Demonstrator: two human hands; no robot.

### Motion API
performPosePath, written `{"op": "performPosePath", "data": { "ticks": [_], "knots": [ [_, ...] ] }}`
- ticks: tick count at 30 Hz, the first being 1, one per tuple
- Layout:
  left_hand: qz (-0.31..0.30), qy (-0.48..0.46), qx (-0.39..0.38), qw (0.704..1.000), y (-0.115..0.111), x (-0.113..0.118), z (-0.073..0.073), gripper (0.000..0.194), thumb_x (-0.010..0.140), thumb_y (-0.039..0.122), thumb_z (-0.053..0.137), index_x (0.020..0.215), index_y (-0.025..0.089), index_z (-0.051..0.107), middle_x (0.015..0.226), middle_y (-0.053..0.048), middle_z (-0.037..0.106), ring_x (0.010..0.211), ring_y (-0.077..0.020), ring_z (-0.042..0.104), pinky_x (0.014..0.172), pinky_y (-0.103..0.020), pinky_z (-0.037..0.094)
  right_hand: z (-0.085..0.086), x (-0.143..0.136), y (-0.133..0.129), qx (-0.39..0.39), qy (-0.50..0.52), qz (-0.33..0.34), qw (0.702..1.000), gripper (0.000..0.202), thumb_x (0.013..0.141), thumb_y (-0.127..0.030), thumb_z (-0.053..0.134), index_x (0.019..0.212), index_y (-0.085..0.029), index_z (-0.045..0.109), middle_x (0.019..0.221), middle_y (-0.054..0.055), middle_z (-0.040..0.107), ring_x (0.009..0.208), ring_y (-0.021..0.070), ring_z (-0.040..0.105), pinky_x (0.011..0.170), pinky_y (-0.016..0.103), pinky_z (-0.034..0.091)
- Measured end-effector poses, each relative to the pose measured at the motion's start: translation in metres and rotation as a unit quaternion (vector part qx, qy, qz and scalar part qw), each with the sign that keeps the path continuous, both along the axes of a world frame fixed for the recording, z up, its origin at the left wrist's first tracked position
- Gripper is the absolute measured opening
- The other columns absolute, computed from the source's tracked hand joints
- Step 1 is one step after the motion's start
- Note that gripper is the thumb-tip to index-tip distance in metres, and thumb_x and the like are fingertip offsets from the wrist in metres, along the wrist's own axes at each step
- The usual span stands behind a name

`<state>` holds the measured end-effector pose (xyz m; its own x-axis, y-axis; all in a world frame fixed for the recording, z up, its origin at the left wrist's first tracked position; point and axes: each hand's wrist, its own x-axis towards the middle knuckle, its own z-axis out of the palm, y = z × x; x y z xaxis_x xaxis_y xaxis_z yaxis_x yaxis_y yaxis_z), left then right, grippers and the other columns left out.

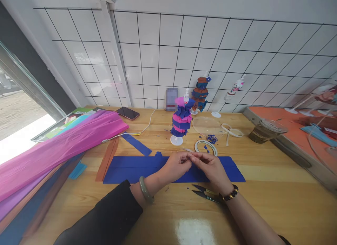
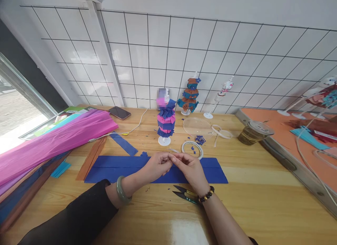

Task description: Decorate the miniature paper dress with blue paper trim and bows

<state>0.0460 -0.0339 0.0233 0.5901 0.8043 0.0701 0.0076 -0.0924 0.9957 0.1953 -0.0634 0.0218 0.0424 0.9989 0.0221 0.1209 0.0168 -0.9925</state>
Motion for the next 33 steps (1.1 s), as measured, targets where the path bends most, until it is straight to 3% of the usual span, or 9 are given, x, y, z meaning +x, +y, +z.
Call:
{"op": "performPosePath", "data": {
  "ticks": [5,9,14,19,24,33],
  "knots": [
    [-0.023,0.006,0.008,1.0,0.0006,-0.0016,0.0025,0.019,0.078,0.017,0.042,0.073,0.014,0.06,0.049,0.005,0.043,0.043,-0.005,0.038,0.044,-0.018,0.03,0.0035,-0.0027,-0.0002,0.005,-0.023,0.0,1.0,0.028,0.076,-0.043,0.06,0.066,-0.016,0.064,0.054,-0.003,0.054,0.051,0.0084,0.045,0.049,0.021,0.036],
    [0.008,-0.023,-0.015,1.0,0.0024,-0.0026,0.0014,0.021,0.08,0.024,0.043,0.081,0.014,0.062,0.056,0.003,0.049,0.043,-0.0048,0.038,0.043,-0.018,0.032,0.006,-0.0023,-0.0007,0.028,-0.021,0.015,0.999,0.029,0.079,-0.043,0.057,0.078,-0.016,0.067,0.062,0.0,0.058,0.056,0.0102,0.049,0.055,0.023,0.042],
    [0.029,-0.041,-0.075,0.996,0.0055,-0.002,-0.0025,0.02,0.076,0.025,0.047,0.085,0.014,0.061,0.049,0.006,0.044,0.041,-0.0048,0.038,0.042,-0.017,0.031,0.0012,-0.0007,-0.0015,0.038,-0.058,-0.007,0.998,0.035,0.073,-0.04,0.064,0.098,-0.017,0.065,0.079,0.005,0.067,0.069,0.0154,0.057,0.065,0.029,0.048],
    [0.025,-0.047,-0.136,0.989,0.0062,-0.0024,-0.0006,0.022,0.073,0.021,0.047,0.089,0.014,0.061,0.046,0.007,0.043,0.038,-0.0042,0.036,0.041,-0.017,0.029,-0.0012,0.001,-0.0025,0.089,-0.145,-0.037,0.985,0.033,0.074,-0.038,0.064,0.099,-0.017,0.064,0.082,0.005,0.068,0.076,0.0185,0.06,0.07,0.032,0.049],
    [0.031,-0.066,-0.169,0.983,0.0054,-0.0022,0.0039,0.02,0.07,0.02,0.048,0.086,0.014,0.059,0.044,0.008,0.041,0.035,-0.0042,0.033,0.038,-0.017,0.026,0.0024,0.0033,-0.004,0.101,-0.171,-0.025,0.98,0.03,0.077,-0.04,0.06,0.097,-0.019,0.066,0.09,0.007,0.07,0.077,0.0193,0.063,0.07,0.033,0.05],
    [0.03,-0.053,-0.127,0.99,0.0036,-0.0024,0.0009,0.019,0.072,0.022,0.049,0.082,0.014,0.062,0.046,0.007,0.044,0.038,-0.0041,0.036,0.041,-0.018,0.029,0.0044,0.002,-0.0051,0.083,-0.162,-0.043,0.982,0.026,0.076,-0.041,0.06,0.089,-0.02,0.067,0.076,0.005,0.07,0.066,0.0172,0.062,0.063,0.032,0.05]
  ]
}}
